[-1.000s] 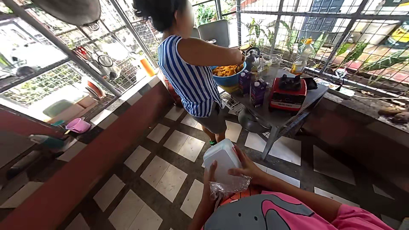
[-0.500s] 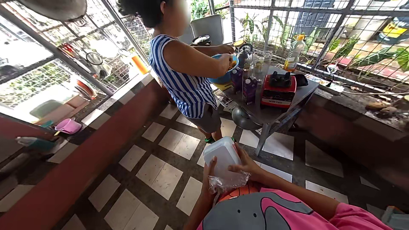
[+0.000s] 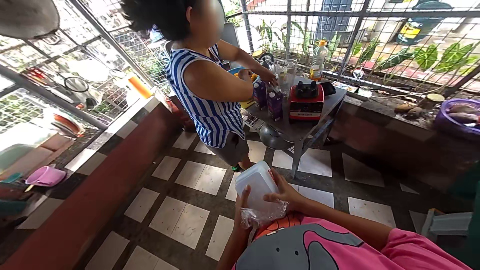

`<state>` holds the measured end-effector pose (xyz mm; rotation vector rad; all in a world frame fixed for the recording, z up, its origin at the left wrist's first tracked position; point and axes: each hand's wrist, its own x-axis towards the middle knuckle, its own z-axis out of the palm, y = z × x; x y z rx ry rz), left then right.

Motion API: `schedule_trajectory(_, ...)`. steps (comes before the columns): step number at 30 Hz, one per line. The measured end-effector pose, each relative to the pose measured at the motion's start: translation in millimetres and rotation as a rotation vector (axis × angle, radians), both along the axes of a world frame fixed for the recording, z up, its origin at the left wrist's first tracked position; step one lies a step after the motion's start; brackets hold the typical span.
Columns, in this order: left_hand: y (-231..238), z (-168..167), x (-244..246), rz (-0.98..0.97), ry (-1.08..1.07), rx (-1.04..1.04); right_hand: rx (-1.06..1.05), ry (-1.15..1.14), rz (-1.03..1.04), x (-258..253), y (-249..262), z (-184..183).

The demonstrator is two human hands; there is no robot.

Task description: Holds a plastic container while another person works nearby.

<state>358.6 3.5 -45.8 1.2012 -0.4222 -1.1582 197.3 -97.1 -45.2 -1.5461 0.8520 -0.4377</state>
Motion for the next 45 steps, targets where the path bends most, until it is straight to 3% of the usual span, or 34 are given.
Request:
schedule_trajectory(15,4,7,3,-0.012,0.017,0.005,-0.012,0.09,0.011,4,7,11)
schedule_trajectory(45,11,4,-5,0.005,-0.055,0.028,-0.002,0.036,0.059,2,2,0)
